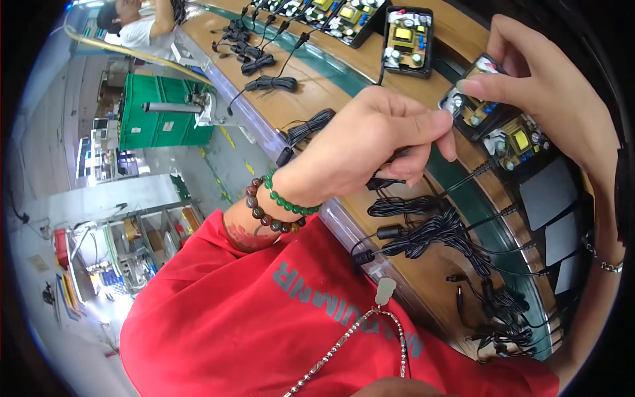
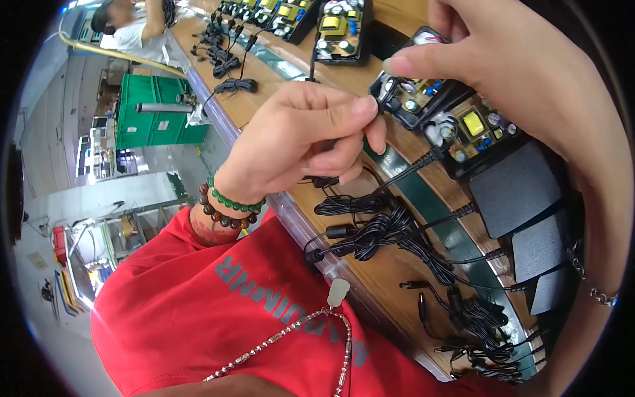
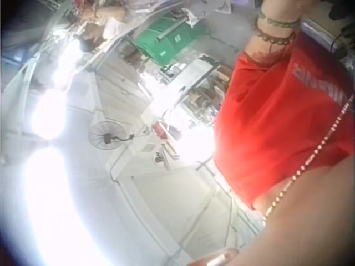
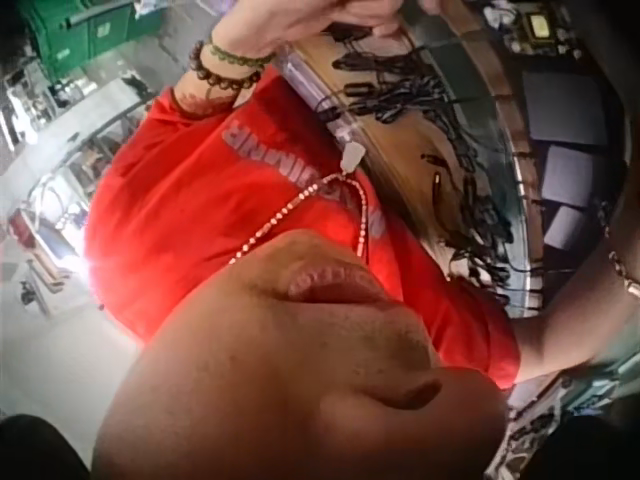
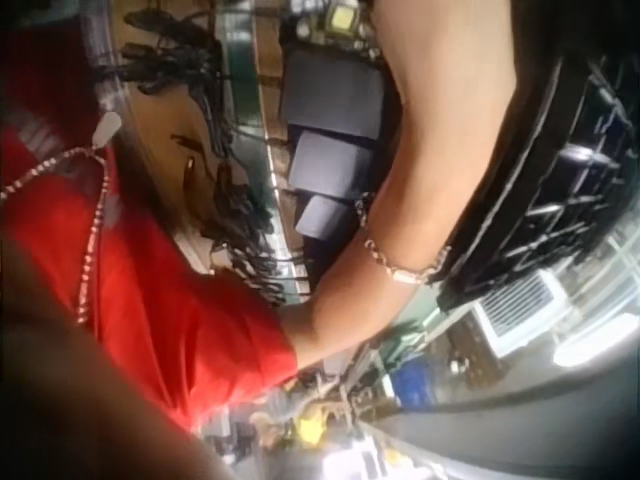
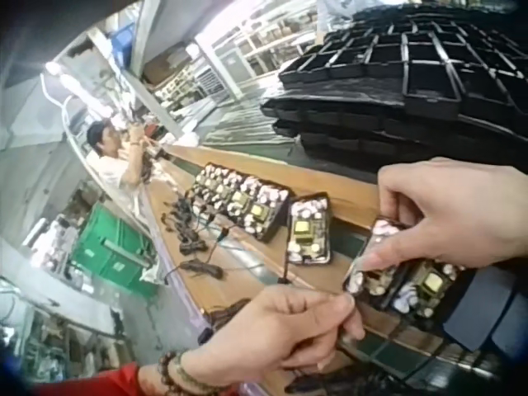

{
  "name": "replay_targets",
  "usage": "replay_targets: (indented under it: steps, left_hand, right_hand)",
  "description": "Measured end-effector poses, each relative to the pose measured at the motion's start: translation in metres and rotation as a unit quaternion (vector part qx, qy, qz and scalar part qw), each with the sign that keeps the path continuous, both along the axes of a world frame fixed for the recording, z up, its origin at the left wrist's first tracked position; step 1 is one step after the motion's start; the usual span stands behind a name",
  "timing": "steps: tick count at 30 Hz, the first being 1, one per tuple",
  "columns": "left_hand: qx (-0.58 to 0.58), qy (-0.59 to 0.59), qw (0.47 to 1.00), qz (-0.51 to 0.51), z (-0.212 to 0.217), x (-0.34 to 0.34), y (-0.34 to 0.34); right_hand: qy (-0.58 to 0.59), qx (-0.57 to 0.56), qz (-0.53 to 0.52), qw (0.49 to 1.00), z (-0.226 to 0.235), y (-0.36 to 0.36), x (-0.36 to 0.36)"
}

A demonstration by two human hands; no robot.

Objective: Assembling electronics by plugging connectors and component modules into printed circuit boards on an assembly line.

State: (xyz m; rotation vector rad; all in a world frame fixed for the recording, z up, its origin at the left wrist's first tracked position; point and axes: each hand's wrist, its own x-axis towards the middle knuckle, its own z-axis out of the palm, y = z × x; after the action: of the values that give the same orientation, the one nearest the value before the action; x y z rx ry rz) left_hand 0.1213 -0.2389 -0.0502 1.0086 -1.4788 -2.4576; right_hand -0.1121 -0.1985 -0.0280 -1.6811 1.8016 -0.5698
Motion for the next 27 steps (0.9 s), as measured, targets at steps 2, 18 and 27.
replay_targets:
  steps: [2, 18, 27]
  left_hand:
    - [-0.077, -0.062, 0.995, -0.008, 0.004, -0.006, 0.006]
    - [-0.129, -0.224, 0.957, -0.132, 0.04, -0.024, -0.002]
    - [-0.556, -0.085, 0.826, 0.04, -0.013, 0.014, 0.026]
  right_hand:
    - [-0.004, 0.002, -0.001, 1.0, 0.001, -0.001, 0.0]
    - [0.028, 0.0, 0.027, 0.999, 0.01, 0.007, 0.005]
    - [0.138, -0.35, 0.178, 0.909, -0.015, 0.009, 0.015]
